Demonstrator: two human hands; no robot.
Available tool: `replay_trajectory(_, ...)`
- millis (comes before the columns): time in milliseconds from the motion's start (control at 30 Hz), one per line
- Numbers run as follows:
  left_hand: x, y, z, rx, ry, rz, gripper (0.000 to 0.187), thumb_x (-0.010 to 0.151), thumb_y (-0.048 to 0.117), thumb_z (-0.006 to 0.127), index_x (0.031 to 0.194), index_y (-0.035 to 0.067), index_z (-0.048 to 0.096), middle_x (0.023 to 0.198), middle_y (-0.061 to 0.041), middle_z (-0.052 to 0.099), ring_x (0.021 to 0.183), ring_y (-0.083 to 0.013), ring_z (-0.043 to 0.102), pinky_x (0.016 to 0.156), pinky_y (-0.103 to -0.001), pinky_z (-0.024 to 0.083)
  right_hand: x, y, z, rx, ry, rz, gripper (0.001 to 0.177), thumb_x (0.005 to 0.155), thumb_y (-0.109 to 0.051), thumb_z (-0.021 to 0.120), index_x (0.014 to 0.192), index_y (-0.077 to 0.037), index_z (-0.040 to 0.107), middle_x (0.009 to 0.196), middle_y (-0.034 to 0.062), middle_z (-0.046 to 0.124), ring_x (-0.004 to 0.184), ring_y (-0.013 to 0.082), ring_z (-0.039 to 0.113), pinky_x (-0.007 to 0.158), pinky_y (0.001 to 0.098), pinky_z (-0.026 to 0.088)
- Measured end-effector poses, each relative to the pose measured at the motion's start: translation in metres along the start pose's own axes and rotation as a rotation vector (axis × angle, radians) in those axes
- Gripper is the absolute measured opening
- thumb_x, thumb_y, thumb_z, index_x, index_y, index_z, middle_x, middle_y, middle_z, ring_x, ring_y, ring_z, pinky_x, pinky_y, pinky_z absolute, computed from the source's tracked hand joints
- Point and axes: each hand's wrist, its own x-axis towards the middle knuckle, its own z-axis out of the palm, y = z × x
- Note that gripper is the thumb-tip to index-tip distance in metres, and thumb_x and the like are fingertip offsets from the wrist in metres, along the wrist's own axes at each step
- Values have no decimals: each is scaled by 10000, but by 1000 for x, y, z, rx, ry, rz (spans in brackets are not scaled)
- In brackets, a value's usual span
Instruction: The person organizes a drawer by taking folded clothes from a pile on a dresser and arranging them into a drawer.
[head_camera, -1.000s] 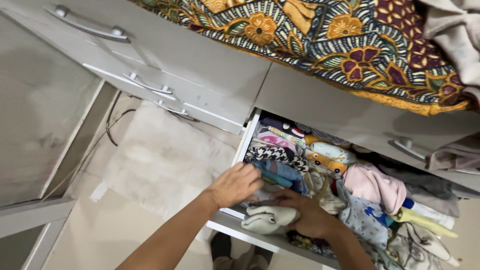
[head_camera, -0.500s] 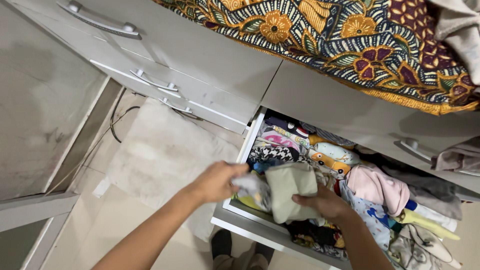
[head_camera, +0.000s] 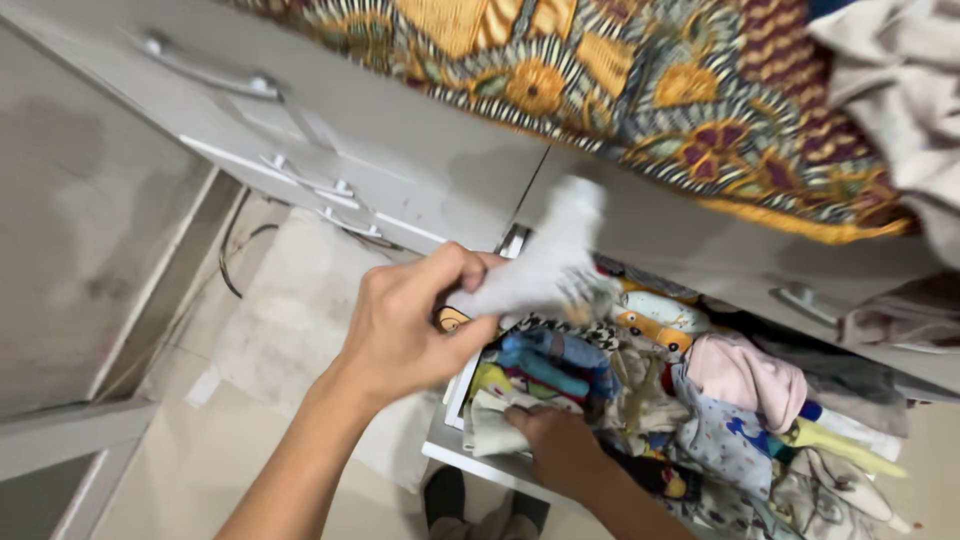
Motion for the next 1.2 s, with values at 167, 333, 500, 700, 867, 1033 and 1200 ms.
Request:
replay_trajectory(167,45,87,-51,-30,66,335,380,700,-48,668,1079,-38,650,1071,-105,762,842,-210,770,708,-283,626,3,8,7,167,-31,26,627,842,-264,725,1435,-151,554,1134,226,711,1028,398,695,923,461,534)
replay_trajectory(333,98,153,-75,111,237,596,439,777,-73,682,1208,5,663,1192,-118,734,1051,-242,770,877,-314,627,7,24,22,205,-171,68,720,798,-175,671,1495,-228,497,1288,218,647,1156,390,640,1000,452,491)
replay_trajectory(500,167,183,-35,178,345,817,430,903,-73,733,1304,71,673,1303,-73,698,1242,-217,711,1062,-310,582,30,43,23,270,-196,98,678,842,-198,659,1500,-225,493,1331,204,628,1202,365,621,1031,429,478)
replay_trajectory(700,215,164,21,416,151,855,578,759,-10,671,1292,211,704,1418,-148,566,1411,-395,442,1195,-593,370,16,38,33,340,-248,177,630,895,-226,645,1505,-221,488,1383,187,605,1257,336,599,1069,402,462)
replay_trajectory(867,87,90,35,81,88,698,353,748,62,718,1094,62,650,1028,-142,555,1003,-365,557,867,-522,471,16,48,55,371,-238,201,654,878,-213,654,1504,-243,468,1419,160,579,1297,308,563,1095,394,430)
replay_trajectory(1033,-62,16,74,44,-425,273,250,677,40,653,925,51,682,915,-95,690,919,-302,652,837,-436,567,22,66,69,349,-225,118,552,886,-272,643,1422,-222,523,1376,141,628,1265,289,607,1065,391,465)
replay_trajectory(1200,-122,-60,120,293,-962,-273,395,769,113,709,1150,11,689,1201,-218,631,1099,-409,627,920,-493,527,24,73,77,315,-284,254,601,861,-322,639,1441,-231,511,1351,131,655,1236,288,624,1049,387,481)
